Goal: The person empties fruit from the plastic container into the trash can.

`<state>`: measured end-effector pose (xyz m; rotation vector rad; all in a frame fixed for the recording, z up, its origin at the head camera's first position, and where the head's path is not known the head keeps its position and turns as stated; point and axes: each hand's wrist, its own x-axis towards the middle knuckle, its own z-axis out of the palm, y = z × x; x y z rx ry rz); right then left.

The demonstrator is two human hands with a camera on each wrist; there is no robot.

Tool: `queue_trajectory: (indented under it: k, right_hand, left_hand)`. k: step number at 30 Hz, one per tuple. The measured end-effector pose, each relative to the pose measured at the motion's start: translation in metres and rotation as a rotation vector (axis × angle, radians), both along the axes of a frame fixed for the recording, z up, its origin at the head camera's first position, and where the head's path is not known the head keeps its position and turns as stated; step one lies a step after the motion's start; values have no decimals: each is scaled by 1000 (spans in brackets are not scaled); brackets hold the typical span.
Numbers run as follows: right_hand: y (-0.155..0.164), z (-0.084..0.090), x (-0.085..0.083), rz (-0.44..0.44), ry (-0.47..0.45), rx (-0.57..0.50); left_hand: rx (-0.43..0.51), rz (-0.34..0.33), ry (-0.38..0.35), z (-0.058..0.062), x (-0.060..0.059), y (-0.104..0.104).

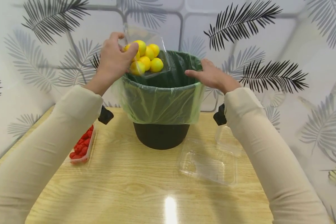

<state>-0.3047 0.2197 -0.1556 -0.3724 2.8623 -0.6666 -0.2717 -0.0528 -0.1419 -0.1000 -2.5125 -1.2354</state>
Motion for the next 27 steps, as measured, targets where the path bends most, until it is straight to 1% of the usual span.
queue_trajectory:
  k: [15,22,27]
  right_hand:
    - [0,-1,0,-6,0,-8]
    - [0,-2,-1,-4,5,-6]
    - [0,-2,-1,-6,10,1]
  left_hand:
    - [-94,1,86,1,2,0]
    - [-156,-33,171,1,4,-4]
    - [-184,-49,200,2,5,-6]
